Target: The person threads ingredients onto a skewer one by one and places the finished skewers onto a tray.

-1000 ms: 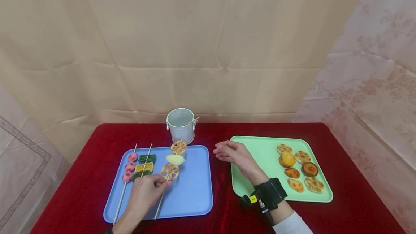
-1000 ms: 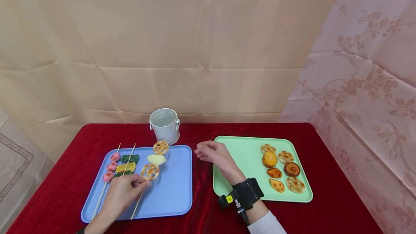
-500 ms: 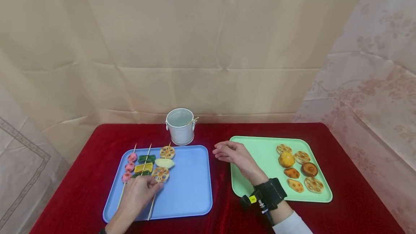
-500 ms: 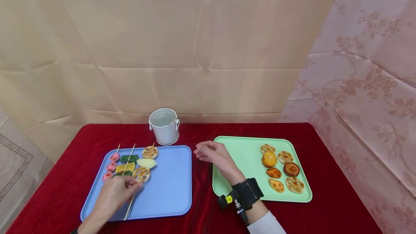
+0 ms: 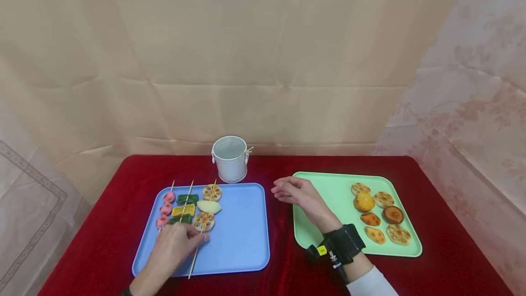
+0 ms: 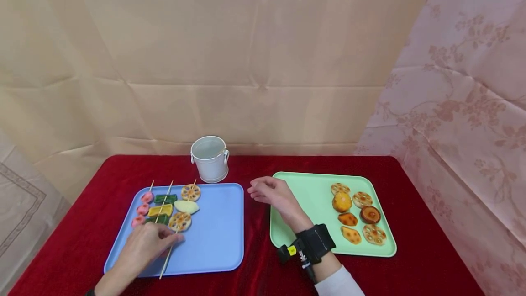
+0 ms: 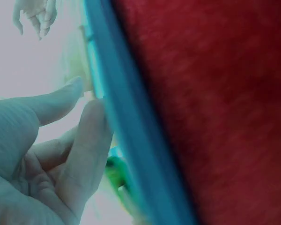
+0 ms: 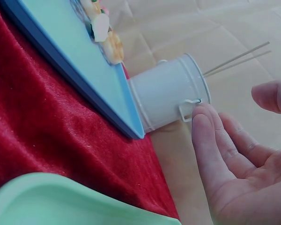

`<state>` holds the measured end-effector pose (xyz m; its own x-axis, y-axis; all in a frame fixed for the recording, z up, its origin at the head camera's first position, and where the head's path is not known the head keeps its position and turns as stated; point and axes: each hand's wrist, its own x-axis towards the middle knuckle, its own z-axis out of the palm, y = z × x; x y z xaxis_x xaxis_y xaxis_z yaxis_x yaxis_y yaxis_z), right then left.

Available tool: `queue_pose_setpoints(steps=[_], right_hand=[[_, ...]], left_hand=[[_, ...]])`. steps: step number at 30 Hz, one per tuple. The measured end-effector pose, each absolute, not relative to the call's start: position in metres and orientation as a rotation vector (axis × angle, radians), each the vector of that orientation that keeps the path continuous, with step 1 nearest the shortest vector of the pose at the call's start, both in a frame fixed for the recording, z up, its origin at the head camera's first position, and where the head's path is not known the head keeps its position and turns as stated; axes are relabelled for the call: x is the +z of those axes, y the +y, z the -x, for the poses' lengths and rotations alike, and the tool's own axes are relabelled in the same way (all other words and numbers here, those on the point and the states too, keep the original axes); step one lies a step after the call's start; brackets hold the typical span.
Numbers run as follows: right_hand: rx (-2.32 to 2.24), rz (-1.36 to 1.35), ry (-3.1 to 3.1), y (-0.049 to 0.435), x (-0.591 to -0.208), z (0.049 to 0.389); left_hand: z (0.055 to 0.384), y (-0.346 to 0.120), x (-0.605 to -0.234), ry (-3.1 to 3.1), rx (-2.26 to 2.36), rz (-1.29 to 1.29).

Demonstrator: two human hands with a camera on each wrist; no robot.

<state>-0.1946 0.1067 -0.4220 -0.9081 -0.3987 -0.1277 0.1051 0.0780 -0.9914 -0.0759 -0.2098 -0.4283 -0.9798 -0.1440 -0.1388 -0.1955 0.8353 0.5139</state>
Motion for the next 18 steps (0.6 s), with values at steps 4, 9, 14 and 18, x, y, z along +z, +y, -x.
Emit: queue_pose_setpoints(steps=[4,9,14,18], right_hand=[[-1.901,0.269,1.998,0.109,-0.421,0.195],[-1.903,0.220,2.031,0.113,-0.420,0.196],[-1.866,0.214,2.073,0.115,-0.419,0.196],[-1.831,0.209,2.130,0.115,-0.417,0.198]], left_hand=[[0.078,-0.210,-0.419,2.974,0.802,0.253],[0.091,-0.199,-0.404,3.088,0.932,0.186],[0.112,-0.176,-0.391,3.163,1.194,0.054],[0.131,-0.158,-0.384,3.206,1.305,-0.042]])
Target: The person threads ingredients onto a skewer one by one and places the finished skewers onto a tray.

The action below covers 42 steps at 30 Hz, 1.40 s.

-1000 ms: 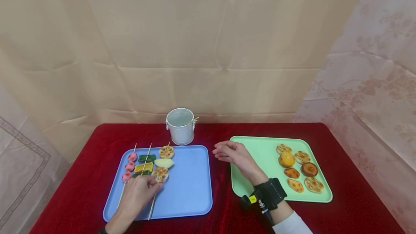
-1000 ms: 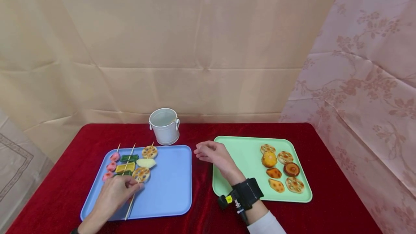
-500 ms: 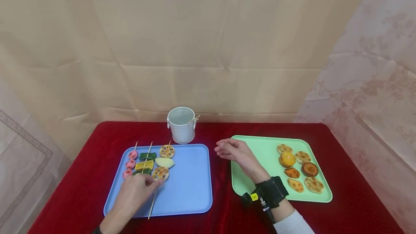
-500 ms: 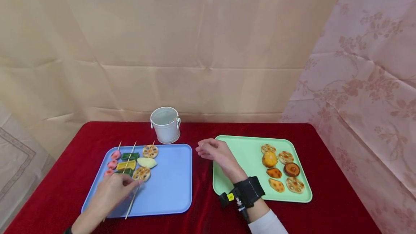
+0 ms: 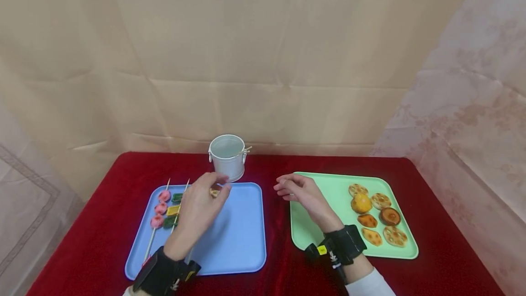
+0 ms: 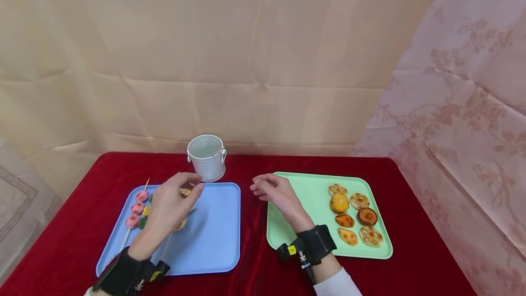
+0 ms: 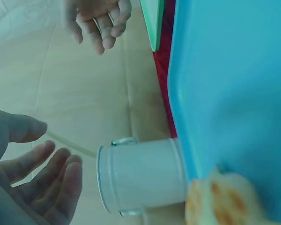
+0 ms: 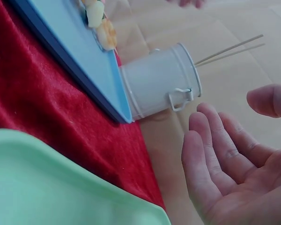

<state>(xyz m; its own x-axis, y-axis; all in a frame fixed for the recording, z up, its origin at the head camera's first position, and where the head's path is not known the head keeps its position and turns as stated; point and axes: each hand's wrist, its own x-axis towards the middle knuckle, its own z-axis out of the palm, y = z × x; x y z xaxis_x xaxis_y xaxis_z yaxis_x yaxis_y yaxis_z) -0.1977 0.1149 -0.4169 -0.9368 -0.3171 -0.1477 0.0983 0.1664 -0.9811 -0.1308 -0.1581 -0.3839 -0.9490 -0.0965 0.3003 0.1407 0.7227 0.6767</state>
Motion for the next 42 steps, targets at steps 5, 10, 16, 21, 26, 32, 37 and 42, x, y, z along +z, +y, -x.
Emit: queue_pose_setpoints(steps=[5,10,16,21,26,32,37,42], right_hand=[[-1.748,0.243,2.285,0.116,-0.413,0.195],[-1.557,0.326,2.551,0.116,-0.401,0.192],[-1.356,0.561,2.753,0.098,-0.376,0.205],[-1.289,0.729,2.807,0.080,-0.361,0.221],[-1.291,0.805,2.810,0.066,-0.354,0.232],[-1.284,0.942,2.779,0.056,-0.354,0.237],[-1.266,1.034,2.775,0.051,-0.353,0.238],[-1.305,1.069,2.804,0.048,-0.352,0.239]], left_hand=[[0.151,-0.143,-0.376,-2.505,-1.074,0.110],[0.155,-0.135,-0.370,-2.422,-1.245,0.107],[0.151,-0.135,-0.371,-2.382,-1.529,-0.055],[0.151,-0.134,-0.381,-2.394,-1.604,-0.156],[0.149,-0.130,-0.390,-2.392,-1.655,-0.188],[0.143,-0.122,-0.398,-2.398,-1.691,-0.216],[0.139,-0.118,-0.401,-2.431,-1.716,-0.249],[0.138,-0.115,-0.403,-2.455,-1.710,-0.230]])
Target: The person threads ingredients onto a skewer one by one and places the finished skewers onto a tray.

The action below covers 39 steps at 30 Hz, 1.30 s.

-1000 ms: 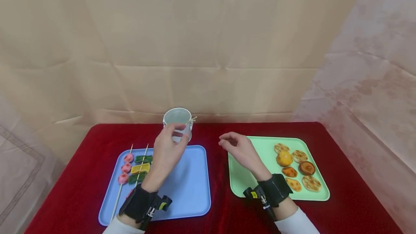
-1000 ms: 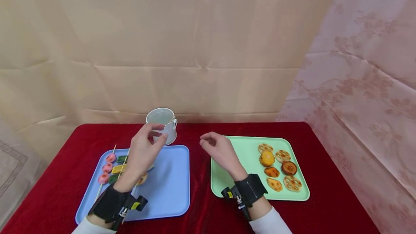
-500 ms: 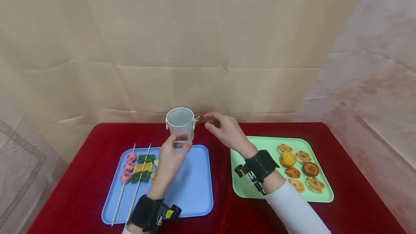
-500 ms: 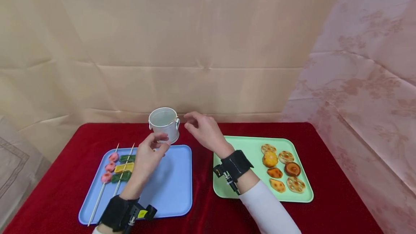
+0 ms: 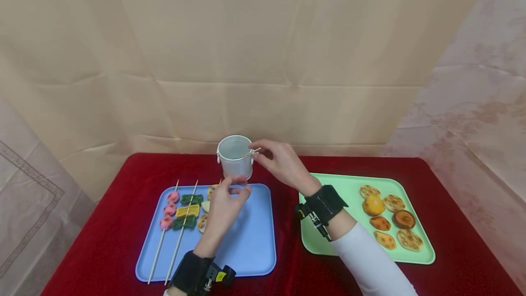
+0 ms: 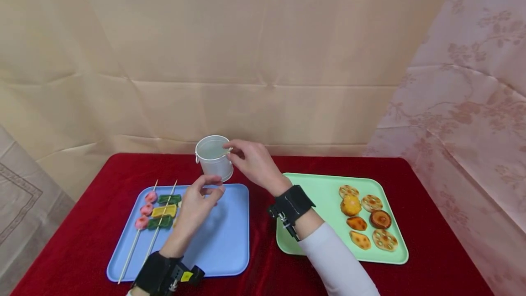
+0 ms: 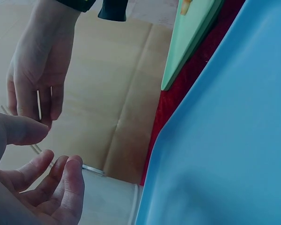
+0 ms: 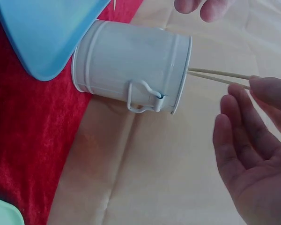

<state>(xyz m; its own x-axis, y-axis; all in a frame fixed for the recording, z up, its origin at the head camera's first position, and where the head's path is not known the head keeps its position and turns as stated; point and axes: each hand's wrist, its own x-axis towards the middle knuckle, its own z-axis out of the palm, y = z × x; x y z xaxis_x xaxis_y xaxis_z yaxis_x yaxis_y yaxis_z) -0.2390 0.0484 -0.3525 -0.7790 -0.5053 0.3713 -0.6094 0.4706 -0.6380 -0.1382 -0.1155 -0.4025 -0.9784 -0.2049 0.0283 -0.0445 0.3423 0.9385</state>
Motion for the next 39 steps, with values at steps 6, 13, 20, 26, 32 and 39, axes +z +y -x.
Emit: queue_pose_setpoints(steps=[6,13,20,26,32,39], right_hand=[[1.211,-0.937,-2.495,0.050,-0.352,0.237],[1.276,-0.845,-2.388,0.067,-0.339,0.219],[1.254,-0.740,-2.285,0.100,-0.323,0.193],[1.295,-0.648,-2.197,0.133,-0.318,0.168],[1.263,-0.716,-2.143,0.154,-0.329,0.148],[0.911,-0.865,-2.205,0.152,-0.360,0.144]], left_hand=[[0.140,-0.115,-0.404,-2.462,-1.717,-0.208],[0.140,-0.116,-0.404,-2.483,-1.715,-0.188],[0.142,-0.115,-0.405,-2.487,-1.733,-0.123],[0.145,-0.110,-0.404,-2.466,-1.844,-0.097],[0.147,-0.101,-0.403,-2.337,-2.155,-0.083],[0.147,-0.085,-0.405,-2.096,-2.692,-0.054]])
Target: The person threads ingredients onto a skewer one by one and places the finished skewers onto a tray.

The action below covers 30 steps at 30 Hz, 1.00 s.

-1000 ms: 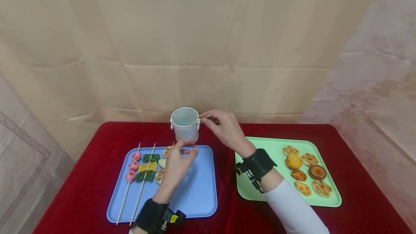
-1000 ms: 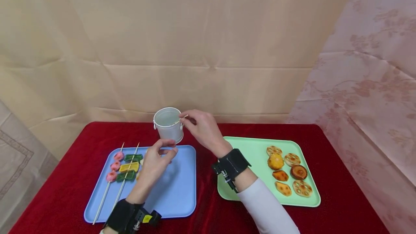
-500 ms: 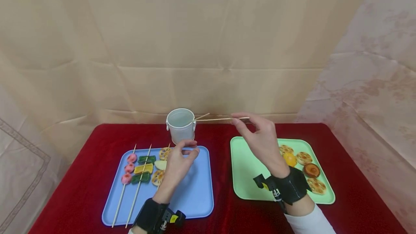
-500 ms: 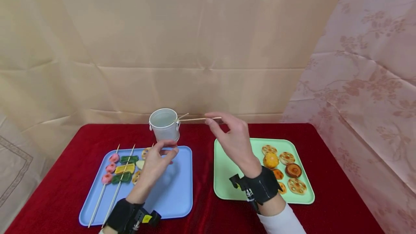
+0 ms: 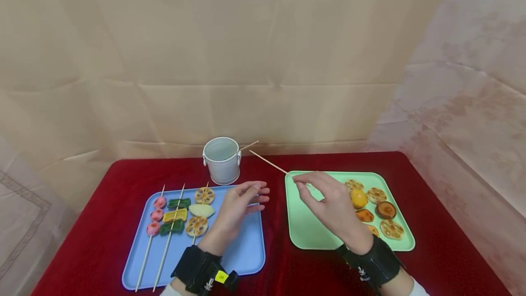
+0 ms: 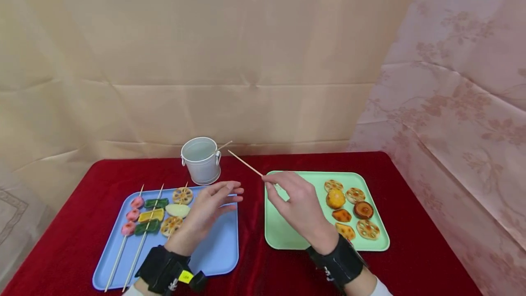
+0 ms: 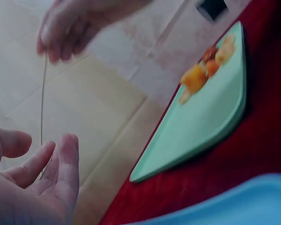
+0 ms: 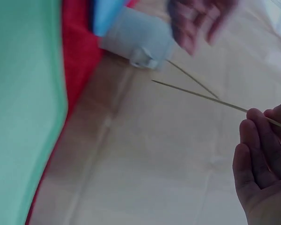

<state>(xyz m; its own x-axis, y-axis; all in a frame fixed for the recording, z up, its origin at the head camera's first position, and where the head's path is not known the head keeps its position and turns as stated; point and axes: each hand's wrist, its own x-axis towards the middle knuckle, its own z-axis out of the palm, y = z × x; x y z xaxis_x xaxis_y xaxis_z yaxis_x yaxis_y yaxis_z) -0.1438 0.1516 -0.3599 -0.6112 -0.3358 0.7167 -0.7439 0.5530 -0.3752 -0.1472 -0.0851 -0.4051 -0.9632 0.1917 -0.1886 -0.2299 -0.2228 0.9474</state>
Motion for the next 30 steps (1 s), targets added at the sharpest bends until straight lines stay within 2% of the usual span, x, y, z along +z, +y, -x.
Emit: queue_pose_setpoints(steps=[10,21,30], right_hand=[[0.676,-1.024,-2.321,0.132,-0.391,0.134],[0.549,-1.152,-2.381,0.120,-0.402,0.126],[0.448,-1.284,-2.531,0.126,-0.395,0.125]], left_hand=[[0.147,-0.072,-0.412,1.449,2.332,0.102],[0.147,-0.074,-0.417,1.450,2.334,0.253],[0.147,-0.075,-0.423,1.491,2.343,0.246]])
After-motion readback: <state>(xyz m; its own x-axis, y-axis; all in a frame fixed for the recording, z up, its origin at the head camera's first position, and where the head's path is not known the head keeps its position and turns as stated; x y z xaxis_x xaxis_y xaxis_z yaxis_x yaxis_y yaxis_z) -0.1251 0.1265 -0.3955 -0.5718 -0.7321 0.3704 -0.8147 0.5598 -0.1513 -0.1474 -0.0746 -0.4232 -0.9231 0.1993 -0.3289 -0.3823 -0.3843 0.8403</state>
